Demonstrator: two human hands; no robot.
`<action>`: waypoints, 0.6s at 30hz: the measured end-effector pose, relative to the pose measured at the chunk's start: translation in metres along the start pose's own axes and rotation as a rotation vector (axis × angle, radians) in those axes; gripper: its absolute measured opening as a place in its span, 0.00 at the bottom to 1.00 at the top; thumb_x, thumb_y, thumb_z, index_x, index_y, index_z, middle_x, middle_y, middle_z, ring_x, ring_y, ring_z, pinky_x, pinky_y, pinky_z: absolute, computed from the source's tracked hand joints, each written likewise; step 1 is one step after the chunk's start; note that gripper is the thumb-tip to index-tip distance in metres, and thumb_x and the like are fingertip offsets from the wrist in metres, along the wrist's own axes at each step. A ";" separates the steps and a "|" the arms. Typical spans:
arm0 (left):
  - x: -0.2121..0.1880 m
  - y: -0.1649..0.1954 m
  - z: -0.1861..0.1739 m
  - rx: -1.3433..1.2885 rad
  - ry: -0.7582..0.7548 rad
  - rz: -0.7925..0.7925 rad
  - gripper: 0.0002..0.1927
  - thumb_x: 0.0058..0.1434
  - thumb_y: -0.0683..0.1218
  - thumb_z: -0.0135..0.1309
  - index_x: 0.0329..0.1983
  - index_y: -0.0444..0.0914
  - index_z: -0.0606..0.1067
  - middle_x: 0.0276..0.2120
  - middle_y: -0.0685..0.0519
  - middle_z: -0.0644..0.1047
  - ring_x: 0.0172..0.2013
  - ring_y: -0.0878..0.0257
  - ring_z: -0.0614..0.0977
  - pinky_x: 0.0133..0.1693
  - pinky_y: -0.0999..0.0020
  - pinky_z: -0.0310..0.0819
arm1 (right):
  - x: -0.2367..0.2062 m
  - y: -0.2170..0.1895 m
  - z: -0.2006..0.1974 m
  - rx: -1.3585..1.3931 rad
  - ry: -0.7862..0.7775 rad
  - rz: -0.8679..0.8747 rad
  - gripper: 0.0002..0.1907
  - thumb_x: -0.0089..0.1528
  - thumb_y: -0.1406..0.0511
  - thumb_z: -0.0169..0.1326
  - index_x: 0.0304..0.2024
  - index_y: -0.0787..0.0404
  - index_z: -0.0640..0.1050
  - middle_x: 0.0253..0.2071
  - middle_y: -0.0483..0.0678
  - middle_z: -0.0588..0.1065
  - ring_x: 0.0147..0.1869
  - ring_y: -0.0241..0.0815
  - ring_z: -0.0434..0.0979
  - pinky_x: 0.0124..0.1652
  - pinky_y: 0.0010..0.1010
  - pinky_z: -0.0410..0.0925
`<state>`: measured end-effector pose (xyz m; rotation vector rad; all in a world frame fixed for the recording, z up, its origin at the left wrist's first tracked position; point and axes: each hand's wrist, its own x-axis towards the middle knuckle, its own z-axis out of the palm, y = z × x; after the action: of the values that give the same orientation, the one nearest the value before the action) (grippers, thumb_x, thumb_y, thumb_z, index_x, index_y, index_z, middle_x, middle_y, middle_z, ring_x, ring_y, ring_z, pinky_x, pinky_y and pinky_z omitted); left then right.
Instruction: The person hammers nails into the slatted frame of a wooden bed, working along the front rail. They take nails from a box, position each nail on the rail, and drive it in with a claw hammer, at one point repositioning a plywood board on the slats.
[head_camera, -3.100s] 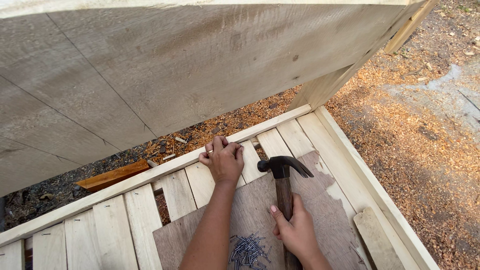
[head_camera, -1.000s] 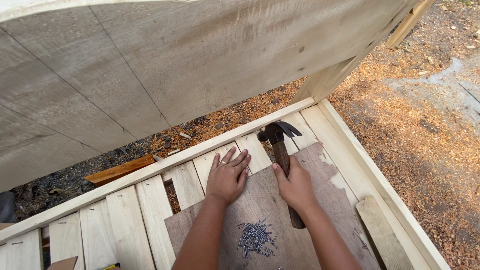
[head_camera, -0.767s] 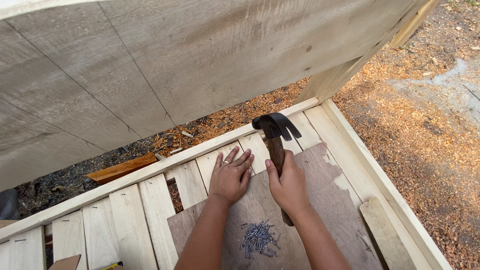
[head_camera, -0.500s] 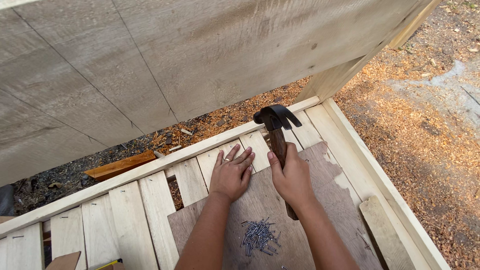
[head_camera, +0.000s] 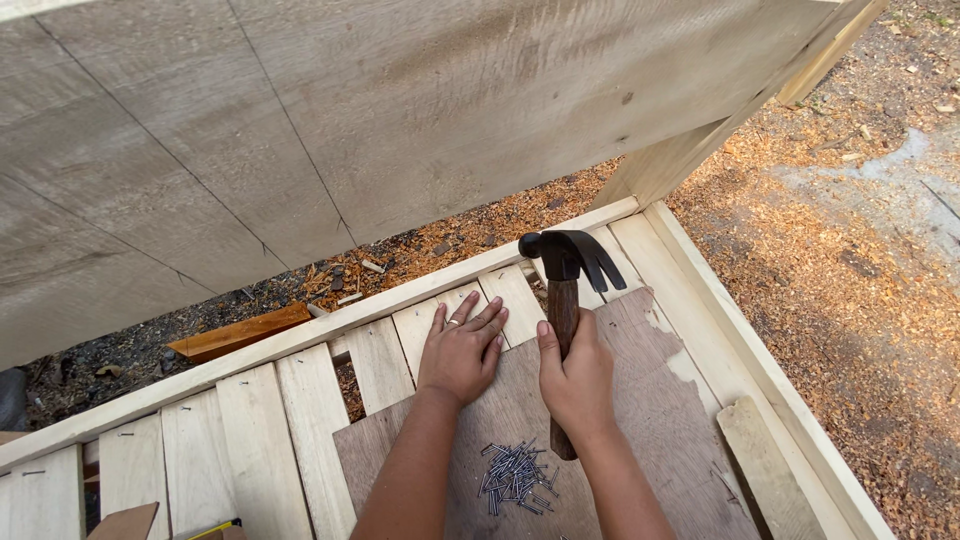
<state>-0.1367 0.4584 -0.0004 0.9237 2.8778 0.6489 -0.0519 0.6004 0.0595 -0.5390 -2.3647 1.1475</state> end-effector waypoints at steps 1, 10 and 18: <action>0.000 0.000 0.000 0.006 -0.002 0.001 0.24 0.68 0.54 0.41 0.67 0.54 0.70 0.69 0.65 0.66 0.72 0.60 0.59 0.70 0.44 0.40 | 0.001 -0.001 0.004 -0.058 -0.063 0.022 0.19 0.66 0.58 0.54 0.46 0.69 0.73 0.31 0.64 0.79 0.37 0.64 0.81 0.37 0.48 0.71; 0.001 0.001 -0.001 0.030 -0.006 -0.003 0.24 0.69 0.54 0.41 0.68 0.54 0.69 0.69 0.66 0.66 0.72 0.61 0.58 0.71 0.46 0.40 | 0.008 0.005 0.007 -0.042 -0.121 0.115 0.19 0.65 0.57 0.52 0.44 0.67 0.72 0.31 0.64 0.79 0.37 0.65 0.82 0.38 0.51 0.71; 0.001 -0.001 0.002 0.031 -0.005 -0.002 0.24 0.69 0.54 0.40 0.68 0.53 0.69 0.70 0.65 0.65 0.72 0.61 0.58 0.71 0.46 0.40 | -0.006 0.018 -0.003 -0.057 -0.088 0.088 0.18 0.64 0.56 0.54 0.45 0.66 0.74 0.32 0.61 0.79 0.37 0.63 0.82 0.37 0.48 0.71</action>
<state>-0.1374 0.4594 -0.0027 0.9243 2.8917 0.6027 -0.0423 0.6096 0.0453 -0.6302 -2.4778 1.1672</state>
